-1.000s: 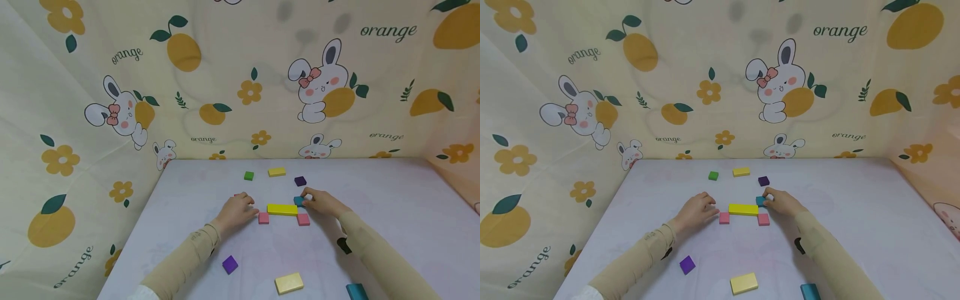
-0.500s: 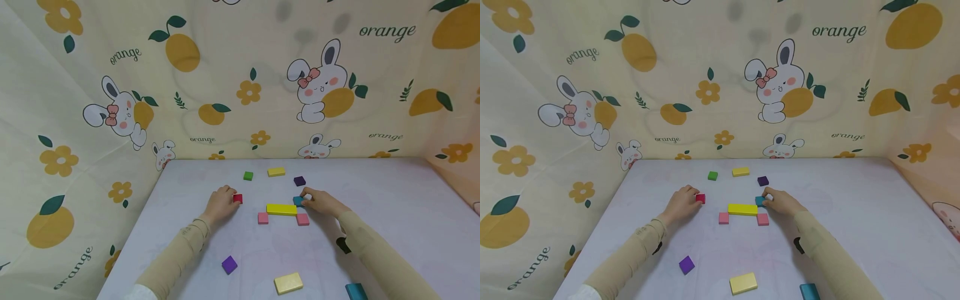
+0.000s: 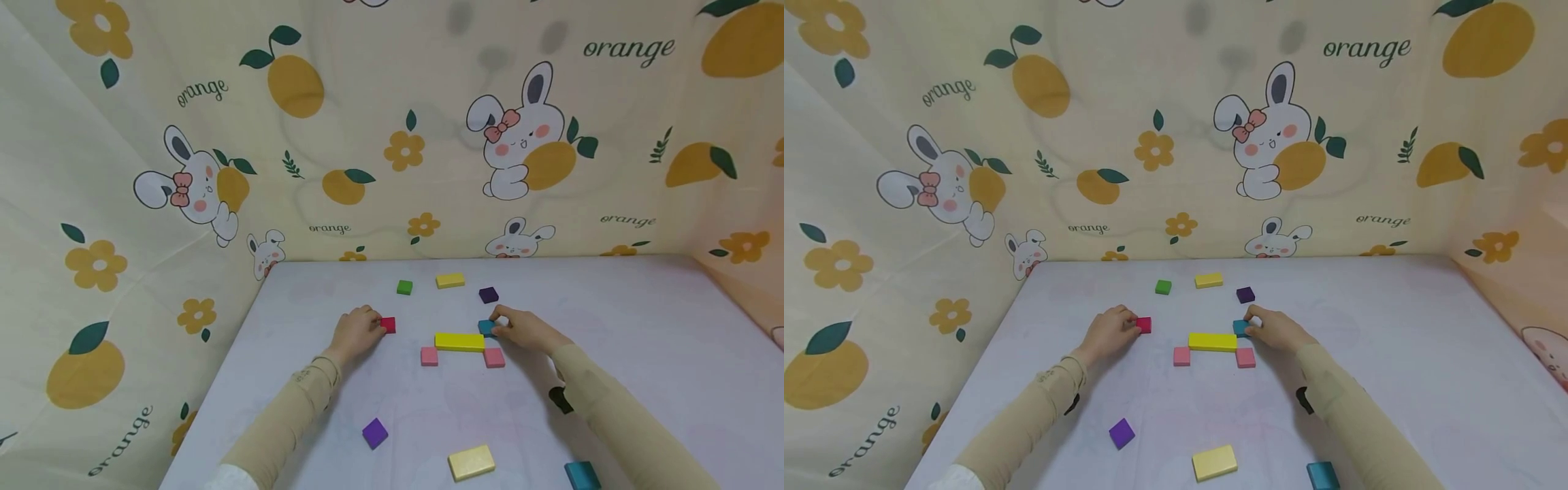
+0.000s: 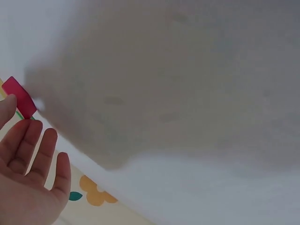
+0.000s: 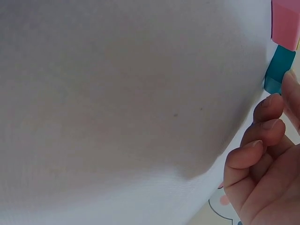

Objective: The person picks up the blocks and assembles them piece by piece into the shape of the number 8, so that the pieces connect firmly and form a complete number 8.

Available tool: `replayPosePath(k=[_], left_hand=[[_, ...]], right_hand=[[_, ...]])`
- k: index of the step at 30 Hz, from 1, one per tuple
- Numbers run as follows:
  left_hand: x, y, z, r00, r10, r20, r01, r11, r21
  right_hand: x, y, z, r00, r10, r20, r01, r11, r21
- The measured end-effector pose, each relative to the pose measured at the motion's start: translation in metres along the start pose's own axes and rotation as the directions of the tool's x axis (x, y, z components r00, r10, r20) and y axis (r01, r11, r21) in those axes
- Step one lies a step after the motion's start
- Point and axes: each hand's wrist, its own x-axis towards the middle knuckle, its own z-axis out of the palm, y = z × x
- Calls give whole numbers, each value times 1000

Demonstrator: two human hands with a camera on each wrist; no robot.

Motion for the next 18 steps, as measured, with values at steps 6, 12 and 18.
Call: replayPosePath(k=[6, 12, 18], left_hand=[[4, 3, -4, 999, -25, 47, 28, 997, -66], [13, 9, -2, 997, -24, 73, 30, 997, -73], [19, 19, 5, 997, -13, 76, 18, 998, -58]], right_hand=[[-1, 0, -1, 1000, 0, 4, 0, 1000, 1], [0, 1, -1, 1000, 5, 4, -5, 1000, -2], [2, 2, -1, 1000, 8, 12, -8, 1000, -8]])
